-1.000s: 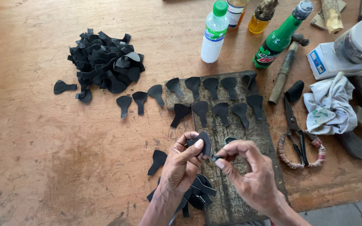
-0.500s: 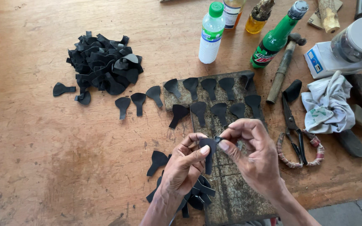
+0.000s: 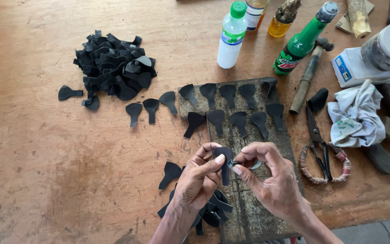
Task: The person picks up black rubber sandal strap pieces one at a time, rubs glue from a small open tin onto each piece with their fingers, and lays the coated pieces in rows on the workbench. They work through a pile of pieces, repeating the same coating and arranging cycle.
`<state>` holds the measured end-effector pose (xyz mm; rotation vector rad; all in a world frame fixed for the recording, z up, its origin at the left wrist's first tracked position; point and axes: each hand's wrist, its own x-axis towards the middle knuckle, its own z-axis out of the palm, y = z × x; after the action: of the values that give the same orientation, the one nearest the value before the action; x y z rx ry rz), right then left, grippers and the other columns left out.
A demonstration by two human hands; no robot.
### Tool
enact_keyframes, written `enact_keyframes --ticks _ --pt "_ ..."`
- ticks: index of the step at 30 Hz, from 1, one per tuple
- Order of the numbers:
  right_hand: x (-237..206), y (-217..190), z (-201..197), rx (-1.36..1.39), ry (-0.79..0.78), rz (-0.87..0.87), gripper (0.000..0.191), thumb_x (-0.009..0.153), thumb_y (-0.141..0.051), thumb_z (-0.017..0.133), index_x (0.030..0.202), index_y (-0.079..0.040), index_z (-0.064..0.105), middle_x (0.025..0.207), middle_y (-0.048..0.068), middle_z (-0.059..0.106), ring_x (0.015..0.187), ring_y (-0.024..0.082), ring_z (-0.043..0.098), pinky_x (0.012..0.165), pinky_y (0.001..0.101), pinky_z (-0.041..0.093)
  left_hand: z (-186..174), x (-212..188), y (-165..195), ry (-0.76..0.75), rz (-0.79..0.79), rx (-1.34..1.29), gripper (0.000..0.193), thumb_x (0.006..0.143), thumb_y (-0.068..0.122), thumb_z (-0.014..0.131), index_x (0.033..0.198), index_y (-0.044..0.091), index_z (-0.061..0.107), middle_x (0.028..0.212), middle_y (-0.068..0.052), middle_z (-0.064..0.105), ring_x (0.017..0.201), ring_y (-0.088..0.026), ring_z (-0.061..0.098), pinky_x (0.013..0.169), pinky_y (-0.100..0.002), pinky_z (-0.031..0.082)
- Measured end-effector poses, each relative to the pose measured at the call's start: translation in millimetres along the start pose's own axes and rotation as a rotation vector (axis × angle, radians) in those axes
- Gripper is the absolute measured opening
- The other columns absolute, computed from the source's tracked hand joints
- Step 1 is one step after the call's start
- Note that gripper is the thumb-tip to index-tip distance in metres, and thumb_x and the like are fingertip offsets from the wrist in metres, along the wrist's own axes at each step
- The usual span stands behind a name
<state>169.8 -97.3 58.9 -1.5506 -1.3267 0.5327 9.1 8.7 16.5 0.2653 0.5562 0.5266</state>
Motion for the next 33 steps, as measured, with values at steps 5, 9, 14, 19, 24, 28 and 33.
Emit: enact_keyframes --ticks 5,9,14,19,24,28,33 --pt "2.2 5.3 0.9 0.123 0.164 -0.024 0.031 0.094 -0.025 0.074 0.113 -0.008 0.057 0.099 0.007 0.074 0.090 0.013 0.075 0.077 0.0262 0.067 -2.2 1.3 -2.9 -0.036 0.003 -0.015 0.028 0.093 -0.001 0.072 0.117 0.004 0.061 0.104 -0.010 0.068 0.087 -0.014 0.069 0.069 -0.025 0.061" --pt "1.1 6.9 6.8 0.037 0.117 -0.029 0.030 0.092 -0.024 0.075 0.111 -0.009 0.057 0.100 0.007 0.074 0.086 0.012 0.073 0.075 0.0259 0.066 -2.2 3.8 -5.0 -0.017 -0.011 -0.028 0.028 0.092 0.000 0.070 0.118 0.003 0.060 0.105 -0.010 0.068 0.091 -0.014 0.070 0.073 -0.025 0.062" --pt "-4.4 6.7 9.4 0.047 0.131 -0.043 0.030 0.093 -0.023 0.075 0.112 -0.009 0.057 0.101 0.007 0.074 0.092 0.014 0.075 0.079 0.0277 0.066 -4.1 4.1 -5.6 -0.017 -0.014 -0.041 0.030 0.093 0.001 0.070 0.121 0.005 0.059 0.105 -0.010 0.067 0.088 -0.014 0.069 0.074 -0.027 0.062" --pt "-4.4 8.0 7.7 -0.004 0.129 -0.008 0.029 0.091 -0.023 0.076 0.109 -0.009 0.057 0.099 0.007 0.075 0.087 0.014 0.075 0.074 0.0270 0.066 -3.7 4.2 -7.4 -0.002 -0.010 -0.029 0.030 0.093 0.001 0.070 0.121 0.005 0.060 0.105 -0.009 0.067 0.087 -0.014 0.070 0.075 -0.027 0.062" --pt "-4.6 4.8 7.3 0.090 0.168 -0.015 0.029 0.094 -0.023 0.075 0.111 -0.009 0.056 0.100 0.008 0.075 0.091 0.015 0.076 0.078 0.0277 0.067 -4.6 3.1 -7.4 -0.090 0.022 -0.040 0.029 0.096 0.001 0.072 0.122 0.005 0.060 0.104 -0.012 0.066 0.083 -0.016 0.068 0.068 -0.024 0.060" --pt "-3.7 3.3 5.6 0.044 0.100 -0.054 0.030 0.093 -0.023 0.076 0.110 -0.009 0.056 0.099 0.008 0.076 0.091 0.015 0.076 0.078 0.0276 0.068 -2.9 2.4 -8.4 -0.033 0.035 -0.040 0.030 0.092 -0.001 0.071 0.120 0.005 0.061 0.106 -0.011 0.067 0.088 -0.014 0.068 0.071 -0.023 0.061" --pt "-6.5 3.4 5.2 0.059 0.101 0.030 0.032 0.091 -0.025 0.075 0.108 -0.008 0.055 0.098 0.009 0.075 0.092 0.017 0.076 0.077 0.0288 0.067 3.4 -0.4 -6.9 -0.015 0.094 0.006 0.031 0.090 -0.001 0.073 0.118 0.003 0.061 0.106 -0.011 0.068 0.090 -0.014 0.068 0.074 -0.025 0.061"
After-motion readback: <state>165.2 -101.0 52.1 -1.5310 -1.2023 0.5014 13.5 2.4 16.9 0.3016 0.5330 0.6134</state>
